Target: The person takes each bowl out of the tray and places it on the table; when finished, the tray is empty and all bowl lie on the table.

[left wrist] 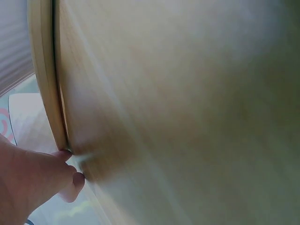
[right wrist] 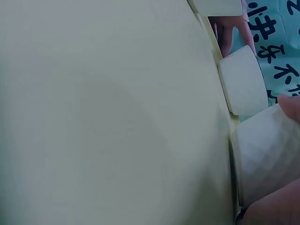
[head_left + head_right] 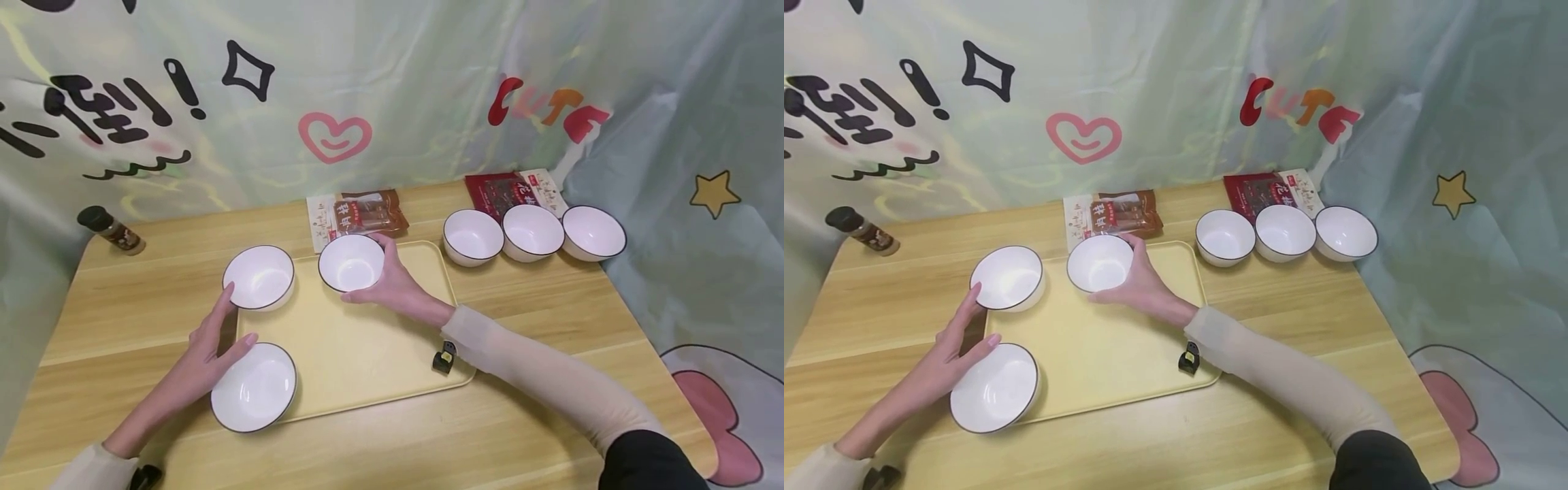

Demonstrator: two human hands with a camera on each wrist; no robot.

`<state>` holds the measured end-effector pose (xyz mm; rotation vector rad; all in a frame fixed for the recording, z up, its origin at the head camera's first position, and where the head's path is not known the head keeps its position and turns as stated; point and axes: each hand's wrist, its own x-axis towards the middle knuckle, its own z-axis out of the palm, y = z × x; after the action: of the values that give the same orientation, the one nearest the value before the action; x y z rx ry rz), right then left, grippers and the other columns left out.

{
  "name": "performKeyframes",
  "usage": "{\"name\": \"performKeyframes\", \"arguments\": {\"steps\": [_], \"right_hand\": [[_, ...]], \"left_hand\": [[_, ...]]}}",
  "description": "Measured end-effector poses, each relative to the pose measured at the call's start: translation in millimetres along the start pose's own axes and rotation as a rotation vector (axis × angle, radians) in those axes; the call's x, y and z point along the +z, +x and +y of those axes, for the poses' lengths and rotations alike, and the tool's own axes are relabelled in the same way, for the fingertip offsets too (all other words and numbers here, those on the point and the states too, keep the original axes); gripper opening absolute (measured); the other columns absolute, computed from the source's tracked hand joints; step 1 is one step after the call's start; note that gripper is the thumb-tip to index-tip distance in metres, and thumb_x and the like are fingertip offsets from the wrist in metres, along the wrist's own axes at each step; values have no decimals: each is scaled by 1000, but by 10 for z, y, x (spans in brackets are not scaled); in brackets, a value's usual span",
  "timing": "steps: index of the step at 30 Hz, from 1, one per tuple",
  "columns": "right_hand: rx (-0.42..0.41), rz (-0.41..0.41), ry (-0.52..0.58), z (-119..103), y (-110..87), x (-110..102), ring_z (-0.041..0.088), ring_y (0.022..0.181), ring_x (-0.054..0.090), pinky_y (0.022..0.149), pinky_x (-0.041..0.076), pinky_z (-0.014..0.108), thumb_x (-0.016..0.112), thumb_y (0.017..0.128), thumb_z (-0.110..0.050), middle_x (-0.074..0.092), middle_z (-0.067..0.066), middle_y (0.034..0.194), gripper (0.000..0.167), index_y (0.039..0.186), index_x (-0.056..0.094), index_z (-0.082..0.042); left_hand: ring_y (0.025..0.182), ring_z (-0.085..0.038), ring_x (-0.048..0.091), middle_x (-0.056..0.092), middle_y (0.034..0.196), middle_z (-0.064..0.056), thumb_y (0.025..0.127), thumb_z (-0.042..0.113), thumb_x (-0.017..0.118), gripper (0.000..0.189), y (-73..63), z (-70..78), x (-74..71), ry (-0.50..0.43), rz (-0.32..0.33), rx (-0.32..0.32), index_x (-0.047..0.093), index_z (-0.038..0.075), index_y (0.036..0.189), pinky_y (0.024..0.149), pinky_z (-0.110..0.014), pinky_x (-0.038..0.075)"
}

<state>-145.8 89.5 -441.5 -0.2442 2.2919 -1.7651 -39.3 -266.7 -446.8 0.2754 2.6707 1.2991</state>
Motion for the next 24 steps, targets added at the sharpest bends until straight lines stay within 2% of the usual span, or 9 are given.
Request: {"name": "performKeyframes", "arguments": {"steps": [12,24], "right_hand": [[-55,38,-10,-128,-149,-165,32,140,52,115,45,48,105,70,-15,39,12,162,126,165,22,-16],[-24,129,-70,-242,-327,-530,33,143,50,116,44,51,106,71,-22,36,15,164,129,168,22,-17]], "left_hand": [[159,-55,12,22,173,-32,110,34,68,97,-2,20,-8,2,1,5,-3,41,176,117,-82,-2],[160,-52,14,17,177,-27,109,33,68,98,-1,40,-13,0,-4,3,-3,38,176,119,-78,-1]]}}
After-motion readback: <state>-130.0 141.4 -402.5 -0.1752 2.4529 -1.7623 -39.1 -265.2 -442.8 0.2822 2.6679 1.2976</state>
